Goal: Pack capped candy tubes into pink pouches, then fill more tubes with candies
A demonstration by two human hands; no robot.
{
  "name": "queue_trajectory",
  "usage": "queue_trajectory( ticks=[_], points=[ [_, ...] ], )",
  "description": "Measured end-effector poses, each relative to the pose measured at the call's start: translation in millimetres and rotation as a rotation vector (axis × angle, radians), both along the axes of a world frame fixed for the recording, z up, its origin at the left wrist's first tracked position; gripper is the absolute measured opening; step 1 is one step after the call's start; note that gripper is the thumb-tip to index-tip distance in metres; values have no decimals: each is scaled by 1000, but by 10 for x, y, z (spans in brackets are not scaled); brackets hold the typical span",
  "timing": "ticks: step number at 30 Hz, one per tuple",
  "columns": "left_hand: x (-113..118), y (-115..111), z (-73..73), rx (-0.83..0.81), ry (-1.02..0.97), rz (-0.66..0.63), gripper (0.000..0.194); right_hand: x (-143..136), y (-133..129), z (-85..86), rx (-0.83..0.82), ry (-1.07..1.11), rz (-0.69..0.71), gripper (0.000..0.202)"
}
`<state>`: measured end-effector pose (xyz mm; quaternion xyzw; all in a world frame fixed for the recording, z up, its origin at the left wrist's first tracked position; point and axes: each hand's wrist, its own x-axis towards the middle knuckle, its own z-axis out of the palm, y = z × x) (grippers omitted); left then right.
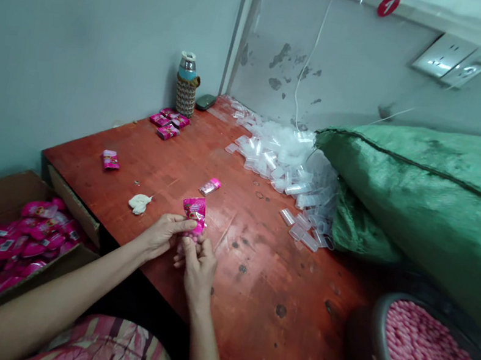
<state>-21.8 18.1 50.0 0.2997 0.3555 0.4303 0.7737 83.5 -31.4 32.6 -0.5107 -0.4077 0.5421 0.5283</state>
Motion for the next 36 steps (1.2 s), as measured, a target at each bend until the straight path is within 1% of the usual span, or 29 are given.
queue_trajectory(
  ticks=[2, 3, 4, 6, 7, 9, 11, 12, 13, 15, 17, 19, 20, 21, 22, 24, 25, 26, 27, 28, 29, 31, 33, 35, 36],
  points=[
    [-36, 8, 28, 31, 30, -79, 24, 31, 24, -2, -42, 142, 87, 21],
    [-49, 11, 36, 43, 45, -106, 24, 39, 34, -3, -48, 176, 107, 21],
    [-57, 13, 38, 52, 57, -126, 23, 40, 42, -3, -44, 179, 102, 20],
    [-58, 13, 21, 56, 60, -147, 23, 24, 43, -4, -20, 128, 35, 19],
    [-54, 11, 4, 46, 50, -133, 23, 11, 36, -5, -7, 109, -5, 19],
    [-45, 2, -37, 2, 18, -40, 23, -12, 11, -10, 6, 130, -38, 24],
    [-39, -16, -70, -51, -14, 54, 22, -18, -19, -23, 7, 204, -6, 30],
    [-37, -30, -81, -65, -23, 77, 22, -14, -29, -33, 5, 238, 14, 31],
    [-33, -47, -87, -70, -27, 77, 21, -6, -34, -45, 3, 261, 25, 31],
    [-20, -92, -86, -64, -29, 36, 20, 7, -23, -65, 4, 284, -1, 26],
    [-7, -147, -70, -52, -47, 2, 20, 8, 11, -72, 11, 277, -43, 23],
    [-24, -213, -39, -42, -75, -7, 20, -5, 51, -56, 8, 249, -37, 23],
    [-55, -253, -18, -37, -83, 22, 20, -13, 70, -41, 3, 232, -12, 24],
    [-107, -297, 6, -29, -85, 89, 19, -18, 85, -24, -2, 218, 18, 25],
    [-180, -345, 31, -13, -84, 192, 18, -17, 99, -5, -4, 207, 41, 24],
    [-373, -444, 77, 45, -88, 461, 22, 11, 125, 25, -2, 192, 43, 23],
    [-478, -485, 93, 89, -89, 592, 29, 39, 140, 33, -3, 181, 29, 22],
    [-575, -515, 103, 135, -80, 688, 37, 74, 156, 37, -5, 169, 12, 22],
    [-652, -528, 104, 176, -48, 747, 45, 112, 173, 35, -6, 156, -4, 22],
    [-701, -521, 96, 204, 19, 763, 48, 149, 190, 30, -8, 142, -15, 22],
    [-717, -491, 76, 226, 123, 740, 47, 181, 204, 22, -9, 126, -21, 23],
    [-651, -371, 5, 296, 389, 600, 37, 222, 220, 5, -14, 98, -27, 24],
    [-498, -208, -103, 426, 644, 412, 36, 233, 214, -7, -23, 72, -25, 26],
    [-336, -57, -229, 567, 822, 259, 35, 230, 194, -17, -26, 48, -17, 26],
    [-273, -1, -292, 621, 886, 206, 32, 229, 183, -23, -28, 37, -16, 26]
  ],
)
